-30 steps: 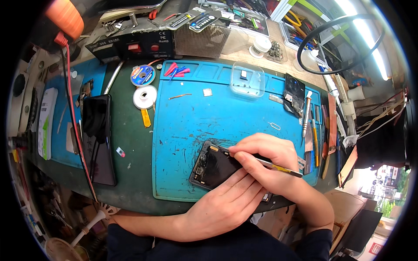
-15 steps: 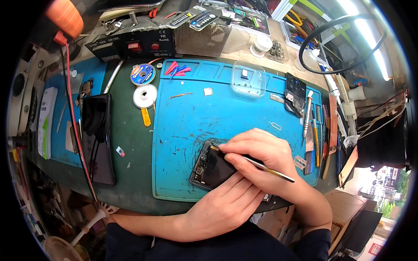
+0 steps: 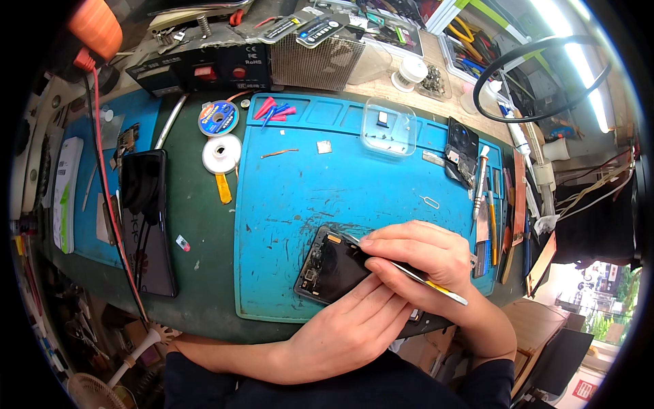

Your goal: The person disassembles a smartphone by removing the back cover and using tweezers to detach internal components. They then use a toothbrush to clean the interior of the device and a screwdriver to remove screws from the frame.

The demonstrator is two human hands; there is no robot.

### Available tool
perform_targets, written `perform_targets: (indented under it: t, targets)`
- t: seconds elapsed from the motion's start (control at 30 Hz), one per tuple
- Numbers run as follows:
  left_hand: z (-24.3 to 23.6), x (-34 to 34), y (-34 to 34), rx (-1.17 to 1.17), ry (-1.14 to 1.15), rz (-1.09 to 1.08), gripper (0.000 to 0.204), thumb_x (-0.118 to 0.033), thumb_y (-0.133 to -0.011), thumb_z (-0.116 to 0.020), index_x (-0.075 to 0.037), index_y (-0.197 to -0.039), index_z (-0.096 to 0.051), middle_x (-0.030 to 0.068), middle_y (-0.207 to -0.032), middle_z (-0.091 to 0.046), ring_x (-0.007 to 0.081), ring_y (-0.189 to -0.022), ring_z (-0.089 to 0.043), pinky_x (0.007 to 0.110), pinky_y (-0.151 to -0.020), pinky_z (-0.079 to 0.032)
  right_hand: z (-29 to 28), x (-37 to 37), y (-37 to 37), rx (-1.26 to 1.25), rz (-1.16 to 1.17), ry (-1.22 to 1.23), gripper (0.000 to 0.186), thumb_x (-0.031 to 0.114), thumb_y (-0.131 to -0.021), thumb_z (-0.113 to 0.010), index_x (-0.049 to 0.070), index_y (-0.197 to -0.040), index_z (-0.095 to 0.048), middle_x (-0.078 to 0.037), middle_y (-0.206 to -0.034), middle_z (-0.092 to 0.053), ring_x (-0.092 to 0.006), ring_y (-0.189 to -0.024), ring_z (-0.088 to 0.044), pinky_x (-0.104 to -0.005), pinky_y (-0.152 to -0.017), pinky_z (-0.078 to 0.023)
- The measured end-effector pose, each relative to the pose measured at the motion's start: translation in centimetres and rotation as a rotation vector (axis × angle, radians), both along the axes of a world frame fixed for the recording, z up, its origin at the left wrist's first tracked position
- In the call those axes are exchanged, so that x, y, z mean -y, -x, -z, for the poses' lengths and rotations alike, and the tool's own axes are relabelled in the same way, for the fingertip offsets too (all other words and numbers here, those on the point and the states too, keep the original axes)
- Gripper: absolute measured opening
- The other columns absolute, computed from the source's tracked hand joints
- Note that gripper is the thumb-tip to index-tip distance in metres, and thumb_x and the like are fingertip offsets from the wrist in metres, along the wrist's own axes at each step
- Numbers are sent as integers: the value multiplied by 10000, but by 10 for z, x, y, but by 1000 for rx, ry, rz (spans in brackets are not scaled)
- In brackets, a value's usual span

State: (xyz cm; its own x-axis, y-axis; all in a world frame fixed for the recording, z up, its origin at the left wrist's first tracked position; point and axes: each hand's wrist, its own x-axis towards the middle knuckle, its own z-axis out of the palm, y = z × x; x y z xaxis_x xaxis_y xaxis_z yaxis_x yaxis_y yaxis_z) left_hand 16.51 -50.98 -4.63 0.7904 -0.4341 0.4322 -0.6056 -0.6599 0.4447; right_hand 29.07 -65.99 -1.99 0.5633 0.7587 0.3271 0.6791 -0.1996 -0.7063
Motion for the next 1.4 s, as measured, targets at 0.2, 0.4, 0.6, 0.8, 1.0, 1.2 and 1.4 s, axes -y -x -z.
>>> perform_targets:
  t: [0.2,0.4,0.6,0.8,1.0,1.2,1.4]
  targets:
    - [-3,-1,0,-11,-18,-2,302,-158,-894,-694,0,-1142,-758,145,-1184,-728,305,-1170,-710,477,-1115,-540,-4,-1,-1,14,-12,45,216,16,-840,-855,17,-1046,-790,-113,-1017,-792,-268,-880,-773,-350,-743,-620]
    - [-2,-2,2,-39,-16,16,357,-164,-901,-662,22,-1195,-739,165,-1236,-713,314,-1209,-687,484,-1152,-509,-5,-10,0,-1,-11,43,209,27,-850,-852,13,-1048,-787,-115,-994,-782,-271,-872,-755,-361,-741,-610]
    - [0,-2,5,-68,-41,53,456,-196,-922,-604,64,-1283,-705,213,-1338,-685,358,-1299,-642,513,-1233,-439,-5,-11,0,-36,17,50,195,30,-860,-846,14,-1045,-791,-112,-984,-784,-268,-863,-758,-355,-737,-609]
    - [-4,-3,3,-56,-35,39,379,-177,-900,-656,28,-1209,-736,178,-1273,-711,327,-1238,-678,499,-1182,-490,-1,-7,3,-11,40,53,200,31,-857,-850,16,-1048,-792,-108,-967,-789,-264,-843,-763,-351,-726,-610]
    - [-1,-1,2,-22,11,9,351,-162,-881,-674,7,-1178,-755,154,-1246,-724,314,-1222,-696,501,-1181,-502,0,-10,-3,38,80,4,280,66,-865,-858,15,-1125,-770,-121,-1005,-793,-282,-851,-762,-360,-724,-604]
    - [-2,-2,2,-56,10,23,406,-159,-883,-658,4,-1245,-741,161,-1258,-715,317,-1245,-686,499,-1188,-496,4,-28,-6,96,41,76,268,46,-857,-857,36,-1105,-754,-121,-995,-783,-291,-834,-735,-368,-722,-571]
    - [1,-3,4,-46,10,21,466,-163,-886,-640,5,-1313,-718,157,-1258,-706,305,-1259,-673,509,-1202,-477,-4,-42,-8,-25,68,153,197,27,-854,-825,70,-1000,-699,-65,-886,-728,-277,-786,-678,-384,-695,-553]
